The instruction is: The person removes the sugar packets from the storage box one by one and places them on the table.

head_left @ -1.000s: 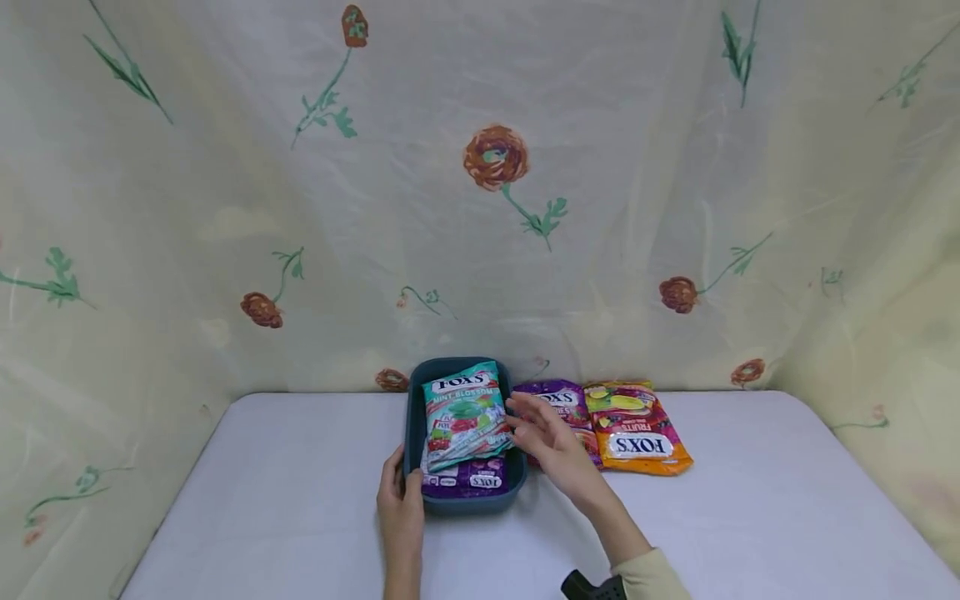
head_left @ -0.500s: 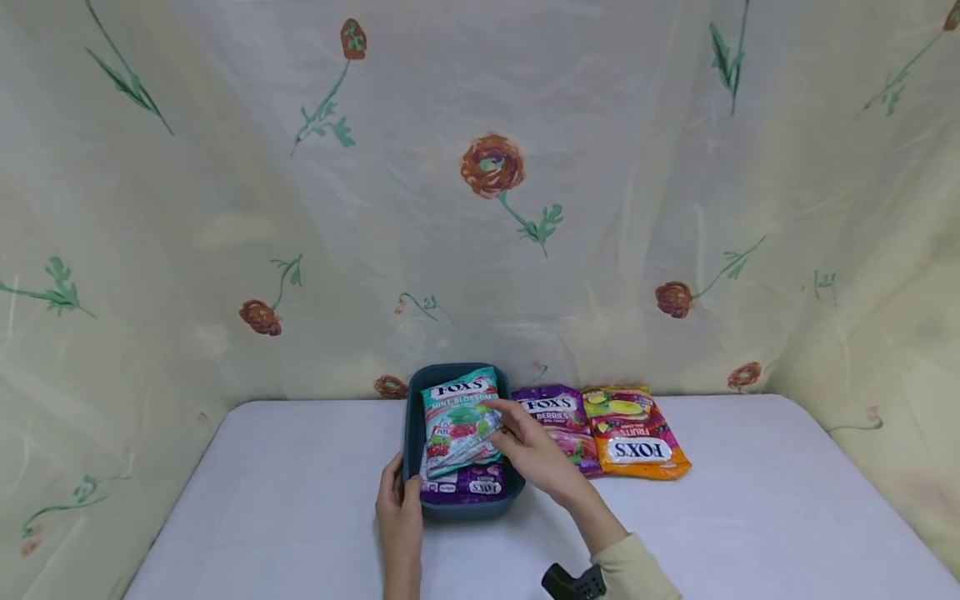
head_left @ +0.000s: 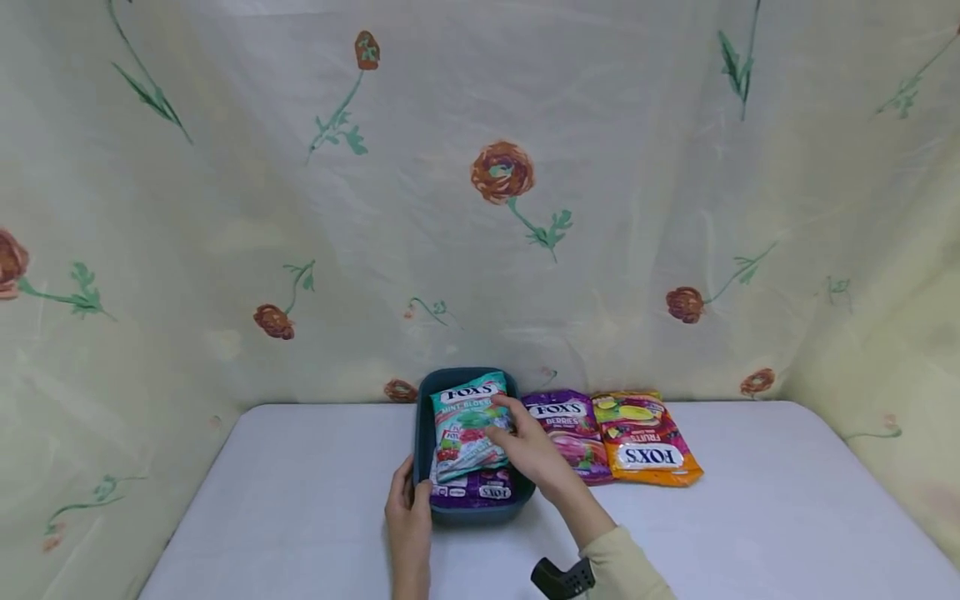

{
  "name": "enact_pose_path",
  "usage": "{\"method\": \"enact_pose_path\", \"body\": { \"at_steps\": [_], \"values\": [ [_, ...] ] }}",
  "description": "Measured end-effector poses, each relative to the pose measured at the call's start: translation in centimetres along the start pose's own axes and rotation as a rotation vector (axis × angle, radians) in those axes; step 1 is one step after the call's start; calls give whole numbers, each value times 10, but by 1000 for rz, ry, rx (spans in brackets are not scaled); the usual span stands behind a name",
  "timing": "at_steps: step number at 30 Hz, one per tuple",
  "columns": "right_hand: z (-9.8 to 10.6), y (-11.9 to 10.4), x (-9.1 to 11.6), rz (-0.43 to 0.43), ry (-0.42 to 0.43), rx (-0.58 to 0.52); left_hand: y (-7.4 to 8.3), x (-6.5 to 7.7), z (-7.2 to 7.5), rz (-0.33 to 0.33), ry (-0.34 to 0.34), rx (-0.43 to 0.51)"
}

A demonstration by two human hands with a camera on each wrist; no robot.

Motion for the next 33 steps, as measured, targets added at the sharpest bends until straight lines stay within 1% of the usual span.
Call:
{"method": "enact_pose_path", "body": {
  "at_steps": [3, 8, 14, 20, 26, 30, 33],
  "values": [
    [1, 0, -2, -51, 10, 4, 0, 1, -2, -10, 11, 7],
    [-1, 0, -6, -107, -6, 11, 2, 2, -3, -24, 31, 10],
    [-2, 2, -12, -132, -7, 22, 2, 2, -4, -19, 31, 4],
    [-3, 1, -16, -107, 3, 46, 2, 0, -4, -21, 39, 17],
    [-6, -2, -13, -64, -14, 123, 2, -1, -3, -5, 36, 13],
    [-6, -8, -8, -16, -19, 81, -1, -1, -3, -2, 30, 10],
    [-4, -10, -6, -11, -2, 50, -2, 0, -3, -2, 34, 5]
  ]
}}
Point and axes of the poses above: each hand's wrist, its own x-axis away from the middle knuckle, its own z-axis out of the back of the hand, y = z × x, the point moved 5 cm from there along -x, towards the middle knuckle, and after that the axes turned 8 degrees about -y, right-handed, at the moved point
